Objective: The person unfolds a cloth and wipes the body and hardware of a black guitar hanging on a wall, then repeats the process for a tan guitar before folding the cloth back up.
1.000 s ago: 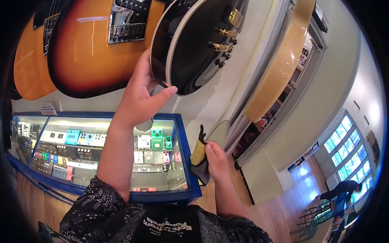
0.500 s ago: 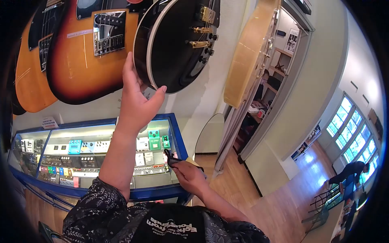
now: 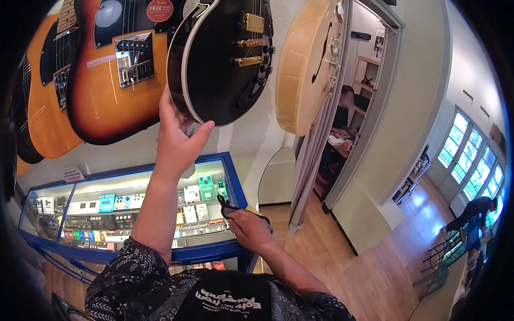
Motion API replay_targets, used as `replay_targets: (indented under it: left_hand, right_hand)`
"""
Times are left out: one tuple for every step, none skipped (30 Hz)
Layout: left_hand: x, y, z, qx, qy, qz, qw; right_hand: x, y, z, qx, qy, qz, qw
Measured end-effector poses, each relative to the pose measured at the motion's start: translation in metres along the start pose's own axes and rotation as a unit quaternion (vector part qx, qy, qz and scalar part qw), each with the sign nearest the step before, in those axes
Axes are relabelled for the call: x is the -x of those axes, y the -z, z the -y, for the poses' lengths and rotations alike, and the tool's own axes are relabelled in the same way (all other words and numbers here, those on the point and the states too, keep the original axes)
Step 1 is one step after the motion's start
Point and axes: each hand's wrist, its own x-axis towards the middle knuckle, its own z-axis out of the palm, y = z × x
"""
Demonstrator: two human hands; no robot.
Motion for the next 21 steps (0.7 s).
replay_targets:
  left_hand:
    - [0.001, 0.002, -0.001, 0.004, 0.01, 0.009, 1.0]
    - [0.0, 0.004, -0.002, 0.007, 0.018, 0.017, 1.0]
    - [-0.001, 0.007, -0.004, 0.026, 0.053, 0.021, 0.998]
    - [-0.002, 0.011, -0.006, 0.044, 0.089, 0.024, 0.995]
    - [-0.001, 0.015, -0.007, 0.063, 0.125, 0.026, 0.99]
    - [0.001, 0.022, -0.008, 0.051, 0.161, 0.048, 0.985]
    - [0.005, 0.03, -0.008, 0.04, 0.196, 0.069, 0.977]
    - [0.009, 0.039, -0.008, 0.029, 0.231, 0.089, 0.968]
    - [0.015, 0.05, -0.008, -0.03, 0.268, 0.155, 0.95]
    - [0.022, 0.062, -0.009, -0.089, 0.303, 0.22, 0.923]
    - [0.03, 0.07, -0.011, -0.148, 0.336, 0.284, 0.886]
    - [0.037, 0.075, -0.018, -0.194, 0.288, 0.365, 0.864]
    - [0.044, 0.079, -0.026, -0.237, 0.238, 0.443, 0.831]
    - [0.054, 0.082, -0.022, -0.19, 0.18, 0.493, 0.83]
    - [0.065, 0.077, -0.033, -0.202, 0.176, 0.494, 0.827]
    - [0.079, 0.072, -0.034, -0.187, 0.138, 0.478, 0.847]
    - [0.089, 0.069, -0.033, -0.171, 0.1, 0.46, 0.865]
    - [0.093, 0.069, -0.035, -0.173, 0.064, 0.447, 0.876]
    - [0.097, 0.07, -0.04, -0.175, 0.028, 0.432, 0.884]
    - [0.1, 0.073, -0.044, -0.178, -0.007, 0.416, 0.892]
    - [0.102, 0.079, -0.045, -0.186, -0.001, 0.408, 0.894]
  right_hand:
    - [0.001, 0.0, 0.001, 0.001, 0.001, -0.001, 1.0]
    - [0.001, 0.001, 0.003, 0.002, 0.004, -0.003, 1.0]
    - [0.0, 0.001, 0.004, 0.002, 0.007, -0.003, 1.0]
    - [0.0, 0.002, 0.006, 0.007, 0.007, 0.002, 1.0]
    - [0.001, 0.003, 0.008, 0.011, 0.008, 0.007, 1.0]
    - [0.001, 0.003, 0.009, 0.016, 0.008, 0.011, 1.0]
    - [0.001, 0.003, 0.009, 0.009, 0.019, 0.007, 1.0]
    - [0.0, 0.005, 0.009, 0.004, 0.03, 0.003, 1.0]
    - [-0.001, 0.006, 0.009, -0.002, 0.042, -0.001, 0.999]
    - [-0.003, 0.008, 0.01, -0.007, 0.045, -0.007, 0.999]
    - [-0.007, 0.014, 0.013, -0.012, 0.048, -0.013, 0.999]
    - [-0.011, 0.018, 0.018, -0.017, 0.049, -0.019, 0.998]
    - [-0.016, 0.021, 0.024, -0.022, 0.061, -0.018, 0.998]
    - [-0.022, 0.025, 0.031, -0.027, 0.072, -0.017, 0.997]
    - [-0.03, 0.03, 0.039, -0.03, 0.084, -0.016, 0.996]
    - [-0.036, 0.034, 0.051, -0.02, 0.089, 0.005, 0.996]
    - [-0.043, 0.037, 0.061, -0.047, 0.112, 0.018, 0.992]
    - [-0.05, 0.038, 0.07, -0.075, 0.136, 0.031, 0.987]
    - [-0.056, 0.039, 0.08, -0.103, 0.159, 0.044, 0.981]
    - [-0.063, 0.039, 0.094, -0.112, 0.177, 0.042, 0.977]
    - [-0.067, 0.041, 0.103, -0.105, 0.184, 0.048, 0.976]
